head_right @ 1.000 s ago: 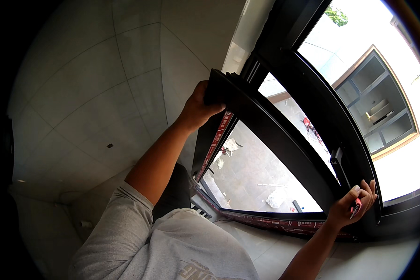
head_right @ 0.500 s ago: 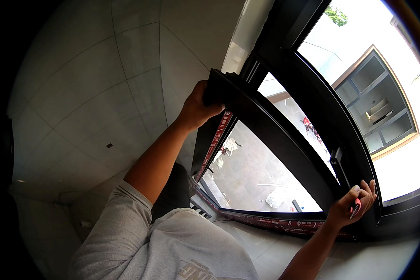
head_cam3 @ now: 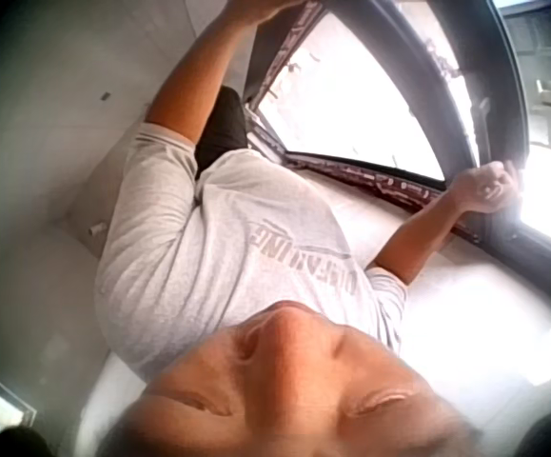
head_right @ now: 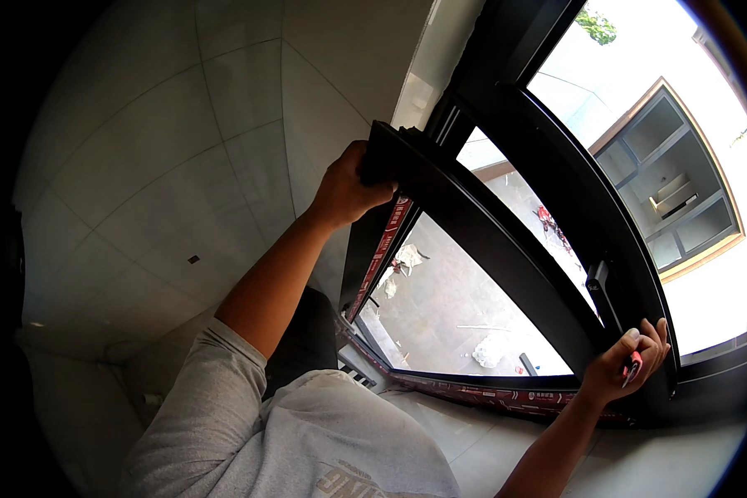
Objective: The person uses a red utility knife to cut and peel protective film from the frame of a black window. They systematically work along the edges, pulling off strips of film and discarding them. The person then removes a metal security grille from the window area.
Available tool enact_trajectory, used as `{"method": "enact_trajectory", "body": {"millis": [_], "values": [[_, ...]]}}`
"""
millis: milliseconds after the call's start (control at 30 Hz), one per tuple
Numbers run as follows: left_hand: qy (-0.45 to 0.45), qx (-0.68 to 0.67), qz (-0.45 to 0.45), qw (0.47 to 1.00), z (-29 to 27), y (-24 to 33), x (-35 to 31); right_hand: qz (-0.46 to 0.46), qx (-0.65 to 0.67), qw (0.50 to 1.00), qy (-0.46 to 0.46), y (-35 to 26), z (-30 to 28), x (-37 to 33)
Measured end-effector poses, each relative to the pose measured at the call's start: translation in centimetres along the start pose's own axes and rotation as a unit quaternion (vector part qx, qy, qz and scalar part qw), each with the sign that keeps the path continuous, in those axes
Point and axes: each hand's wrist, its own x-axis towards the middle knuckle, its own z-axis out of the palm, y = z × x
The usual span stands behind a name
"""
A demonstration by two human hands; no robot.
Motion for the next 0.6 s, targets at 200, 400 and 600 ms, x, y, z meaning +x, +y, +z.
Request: {"method": "enact_trajectory", "body": {"millis": [200, 400, 600], "values": [[0.017, 0.055, 0.043, 0.997, -0.17, -0.09, 0.07, 0.003, -0.005, 1.0, -0.002, 0.0, 0.01, 0.06], [0.03, 0.097, 0.109, 0.989, -0.28, 0.67, -0.14, 0.001, -0.011, 1.0, -0.006, 0.26, 0.03, -0.03], [0.01, 0.042, 0.041, 0.998, -0.52, 0.35, 0.05, -0.002, -0.013, 1.0, -0.005, 0.23, -0.03, -0.01]]}}
